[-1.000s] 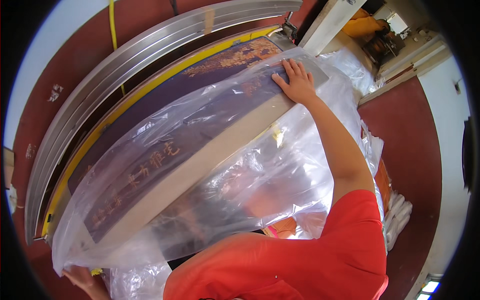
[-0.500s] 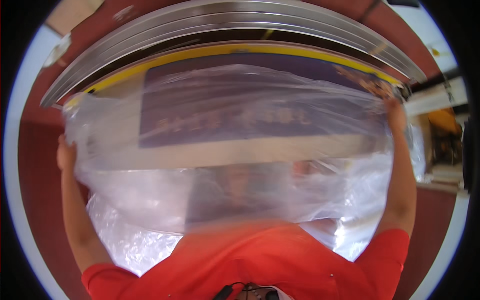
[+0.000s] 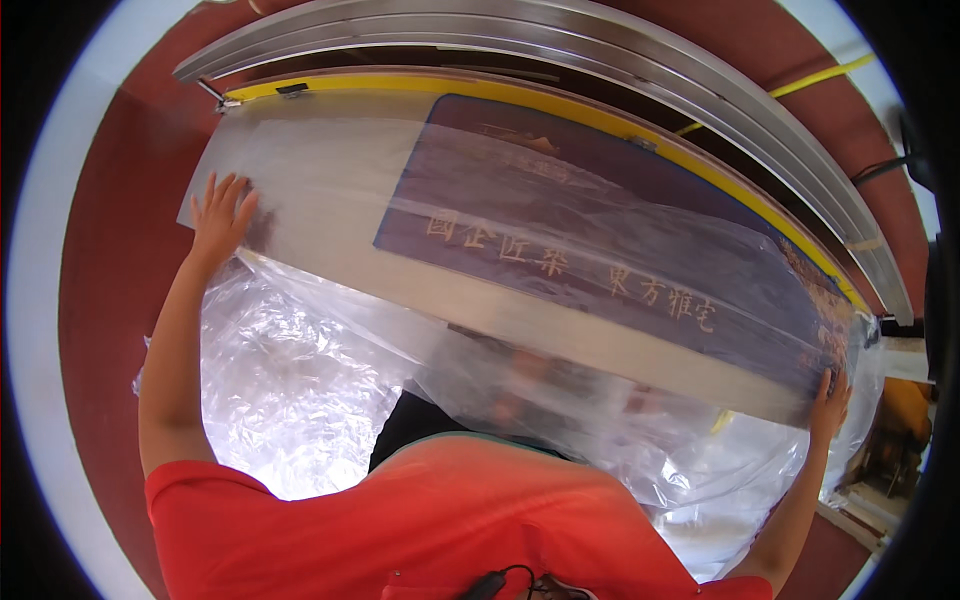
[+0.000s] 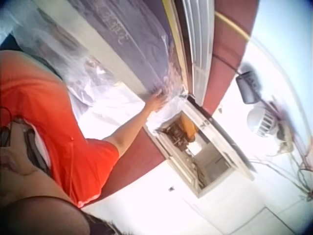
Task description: The person wraps a large rectangular object, likely a framed picture or artwork, with a clear plastic sheet. They repeatedly smooth the plastic over the surface and fold the edges to secure the wrapping.
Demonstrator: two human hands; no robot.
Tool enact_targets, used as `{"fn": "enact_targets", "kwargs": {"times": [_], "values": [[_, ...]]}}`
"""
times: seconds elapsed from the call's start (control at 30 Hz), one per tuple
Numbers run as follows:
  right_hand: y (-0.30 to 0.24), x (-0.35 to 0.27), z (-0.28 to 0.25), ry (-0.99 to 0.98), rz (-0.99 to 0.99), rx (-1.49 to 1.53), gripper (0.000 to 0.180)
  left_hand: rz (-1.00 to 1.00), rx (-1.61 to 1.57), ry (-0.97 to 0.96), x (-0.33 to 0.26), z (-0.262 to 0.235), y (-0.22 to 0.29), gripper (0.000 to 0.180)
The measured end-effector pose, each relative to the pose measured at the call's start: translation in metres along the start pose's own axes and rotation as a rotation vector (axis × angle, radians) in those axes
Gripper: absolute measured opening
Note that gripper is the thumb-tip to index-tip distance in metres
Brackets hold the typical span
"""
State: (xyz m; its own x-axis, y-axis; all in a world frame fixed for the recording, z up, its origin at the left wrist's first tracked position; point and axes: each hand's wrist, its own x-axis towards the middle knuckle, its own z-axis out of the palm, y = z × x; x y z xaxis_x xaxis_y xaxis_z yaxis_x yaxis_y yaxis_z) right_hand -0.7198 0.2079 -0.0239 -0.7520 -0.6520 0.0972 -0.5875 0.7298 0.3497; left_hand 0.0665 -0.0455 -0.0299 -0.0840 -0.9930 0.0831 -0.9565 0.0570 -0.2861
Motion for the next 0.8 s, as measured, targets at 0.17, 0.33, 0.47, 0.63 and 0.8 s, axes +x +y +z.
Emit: {"fn": "enact_targets", "kwargs": {"times": [0.17, 0.33, 0.47, 0.63, 0.8], "values": [[-0.038, 0.003, 0.015, 0.251, -0.562, 0.247, 0.046, -0.007, -0.402, 0.053, 0.064, 0.043, -0.006, 0.048], [-0.004, 0.065, 0.039, 0.044, -0.132, 0.451, 0.046, 0.141, -0.413, 0.194, 0.074, 0.046, 0.026, 0.043], [-0.025, 0.097, 0.043, -0.025, 0.244, 0.269, 0.067, 0.387, 0.084, 0.263, 0.101, 0.103, -0.050, 0.042], [0.009, 0.106, 0.036, -0.114, 0.182, 0.232, 0.074, 0.344, -0.004, 0.203, 0.110, 0.113, -0.044, 0.042], [-0.034, 0.064, 0.034, 0.012, 0.107, 0.333, 0.072, 0.219, -0.239, 0.168, 0.102, 0.087, -0.025, 0.045]]}}
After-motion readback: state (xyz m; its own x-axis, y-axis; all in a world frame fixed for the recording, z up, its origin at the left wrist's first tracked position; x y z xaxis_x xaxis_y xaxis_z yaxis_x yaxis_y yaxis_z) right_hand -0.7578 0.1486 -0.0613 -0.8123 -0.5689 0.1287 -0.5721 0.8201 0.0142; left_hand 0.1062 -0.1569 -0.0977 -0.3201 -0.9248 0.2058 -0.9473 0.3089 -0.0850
